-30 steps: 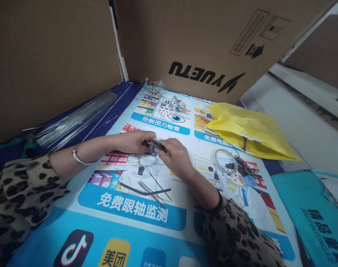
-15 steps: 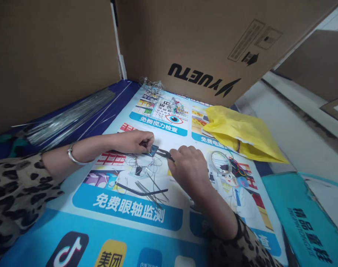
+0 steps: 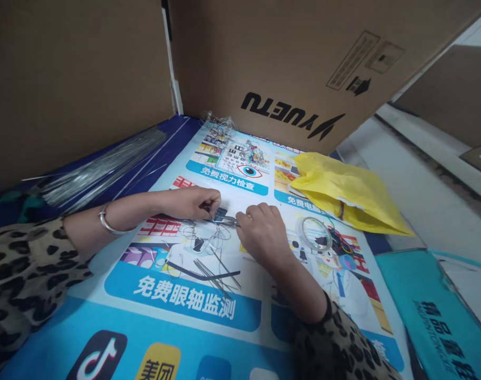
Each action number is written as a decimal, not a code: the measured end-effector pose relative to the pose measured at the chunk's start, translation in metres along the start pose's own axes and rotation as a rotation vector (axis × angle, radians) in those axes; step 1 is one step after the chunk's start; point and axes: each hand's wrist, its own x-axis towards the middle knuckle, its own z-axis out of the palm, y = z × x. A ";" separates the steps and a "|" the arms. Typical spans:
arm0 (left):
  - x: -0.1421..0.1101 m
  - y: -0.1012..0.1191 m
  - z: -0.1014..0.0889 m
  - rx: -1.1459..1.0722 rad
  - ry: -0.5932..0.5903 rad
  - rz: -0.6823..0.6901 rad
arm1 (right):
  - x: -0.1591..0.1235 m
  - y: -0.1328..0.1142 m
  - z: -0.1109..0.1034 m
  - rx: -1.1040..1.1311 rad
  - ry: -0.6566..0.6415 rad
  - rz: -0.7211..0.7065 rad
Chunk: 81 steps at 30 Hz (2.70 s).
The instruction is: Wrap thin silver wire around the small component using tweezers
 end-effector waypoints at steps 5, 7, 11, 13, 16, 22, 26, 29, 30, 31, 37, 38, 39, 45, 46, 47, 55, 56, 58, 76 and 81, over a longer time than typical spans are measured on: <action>0.000 -0.001 0.000 -0.008 0.005 0.006 | -0.003 0.009 -0.002 0.007 -0.011 0.021; 0.000 0.000 0.000 -0.002 0.008 0.010 | -0.003 0.011 -0.002 0.001 -0.013 0.022; -0.001 0.002 -0.001 0.011 0.006 0.010 | -0.001 0.013 0.001 -0.016 -0.001 0.030; -0.002 0.003 -0.001 0.010 0.002 0.016 | 0.001 0.012 0.002 -0.012 0.011 0.020; -0.003 0.003 -0.002 0.006 -0.003 0.021 | 0.005 0.008 0.004 -0.015 0.027 -0.004; -0.002 0.001 -0.002 0.016 -0.013 0.033 | 0.009 0.003 0.005 -0.033 0.013 -0.063; -0.002 0.001 -0.002 0.021 -0.005 0.037 | 0.011 0.000 0.003 -0.060 0.007 -0.086; -0.002 0.002 -0.003 0.012 -0.011 0.054 | 0.012 -0.001 0.001 -0.087 0.005 -0.102; -0.002 0.002 -0.003 0.009 -0.015 0.058 | 0.012 -0.001 0.000 -0.091 0.000 -0.106; -0.002 0.002 -0.003 0.007 -0.019 0.059 | 0.012 -0.001 0.000 -0.090 -0.005 -0.110; -0.003 0.002 -0.005 0.012 -0.037 0.041 | 0.010 0.001 0.004 -0.027 -0.035 -0.103; -0.003 0.002 -0.005 0.020 -0.043 0.045 | 0.009 0.001 0.005 -0.017 -0.039 -0.095; -0.003 0.002 -0.006 0.031 -0.053 0.050 | 0.008 0.001 0.006 -0.008 -0.040 -0.086; -0.004 0.005 -0.012 0.101 -0.104 0.037 | 0.005 0.002 0.014 0.058 -0.030 -0.025; -0.004 0.005 -0.012 0.104 -0.108 0.034 | 0.005 0.002 0.015 0.064 -0.029 -0.015; -0.005 0.005 -0.013 0.104 -0.109 0.031 | 0.004 0.002 0.016 0.066 -0.027 -0.004; -0.006 0.005 -0.013 0.004 -0.074 0.038 | 0.004 0.001 0.019 0.091 0.007 0.027; -0.006 0.005 -0.012 -0.027 -0.069 0.035 | 0.004 0.000 0.019 0.098 0.014 0.029; -0.005 0.004 -0.011 -0.064 -0.061 0.029 | 0.004 0.001 0.020 0.102 0.022 0.023; -0.003 0.004 -0.007 0.039 -0.054 0.052 | 0.005 -0.008 -0.001 -0.182 0.005 -0.116; -0.003 0.005 -0.007 0.030 -0.051 0.043 | 0.004 -0.011 -0.002 -0.220 0.021 -0.114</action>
